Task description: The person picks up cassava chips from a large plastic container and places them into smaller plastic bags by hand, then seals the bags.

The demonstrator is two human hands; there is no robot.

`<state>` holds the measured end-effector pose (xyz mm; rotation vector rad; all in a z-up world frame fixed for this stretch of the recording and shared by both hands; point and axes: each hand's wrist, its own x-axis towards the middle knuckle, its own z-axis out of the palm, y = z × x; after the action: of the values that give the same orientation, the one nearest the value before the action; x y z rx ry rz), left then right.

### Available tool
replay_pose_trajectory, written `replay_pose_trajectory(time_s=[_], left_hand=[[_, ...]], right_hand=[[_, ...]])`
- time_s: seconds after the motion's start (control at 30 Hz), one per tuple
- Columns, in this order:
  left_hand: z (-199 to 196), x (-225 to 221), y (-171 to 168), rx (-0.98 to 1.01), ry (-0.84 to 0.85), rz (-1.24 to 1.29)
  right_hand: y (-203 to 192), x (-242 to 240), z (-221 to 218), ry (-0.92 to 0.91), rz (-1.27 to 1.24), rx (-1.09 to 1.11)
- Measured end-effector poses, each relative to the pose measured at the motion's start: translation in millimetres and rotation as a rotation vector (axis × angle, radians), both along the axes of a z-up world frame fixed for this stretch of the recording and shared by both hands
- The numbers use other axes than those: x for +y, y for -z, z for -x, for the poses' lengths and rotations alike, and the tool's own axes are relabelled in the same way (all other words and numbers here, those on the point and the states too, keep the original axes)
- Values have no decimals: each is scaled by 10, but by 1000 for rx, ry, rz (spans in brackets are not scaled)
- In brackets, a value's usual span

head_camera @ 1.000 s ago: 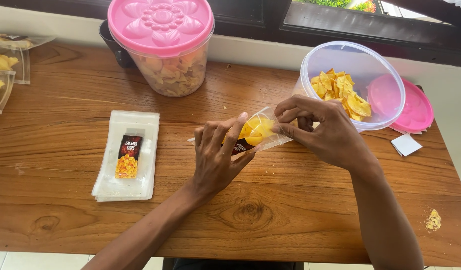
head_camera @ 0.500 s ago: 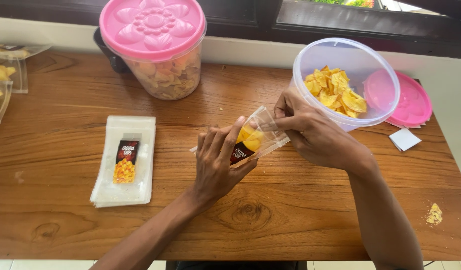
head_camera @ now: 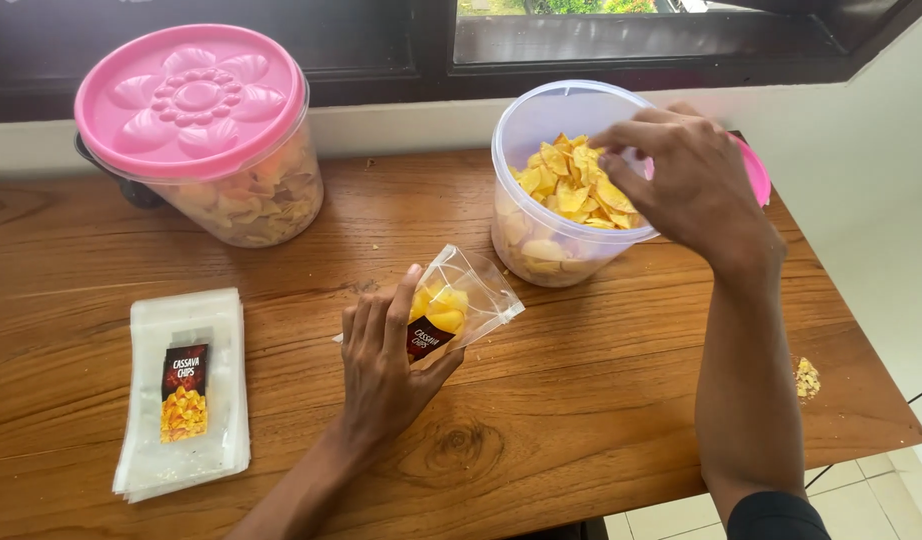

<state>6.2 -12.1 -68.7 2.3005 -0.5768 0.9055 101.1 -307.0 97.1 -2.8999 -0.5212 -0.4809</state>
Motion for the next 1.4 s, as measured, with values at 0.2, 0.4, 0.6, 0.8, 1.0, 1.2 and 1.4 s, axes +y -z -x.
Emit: replay_pose_trajectory(time_s=[0.2,0.4,0.6,0.8,1.0,1.2,1.4], left_hand=[[17,-31,25,10,4,-15],[31,-15,-14,11,16,-13],[0,-43,-105,-65,41,90],[-29,-16,-114,-52,27,103],[-48,-4,-71,-33,38,121],[-57,-9,-114,-21,49,174],[-80,16,-88,-25,65,191]], right_hand=[[20,-114,-209,280,126,400],[-32,-44,-213,316,250,525],[136,-207,-273,229,144,299],[34,-278,-194,102,-1,321],[-94,-230,-98,-54,-183,314],[-95,-27,-49,-161,-323,334],[-67,-20,-82,-189,-343,370]])
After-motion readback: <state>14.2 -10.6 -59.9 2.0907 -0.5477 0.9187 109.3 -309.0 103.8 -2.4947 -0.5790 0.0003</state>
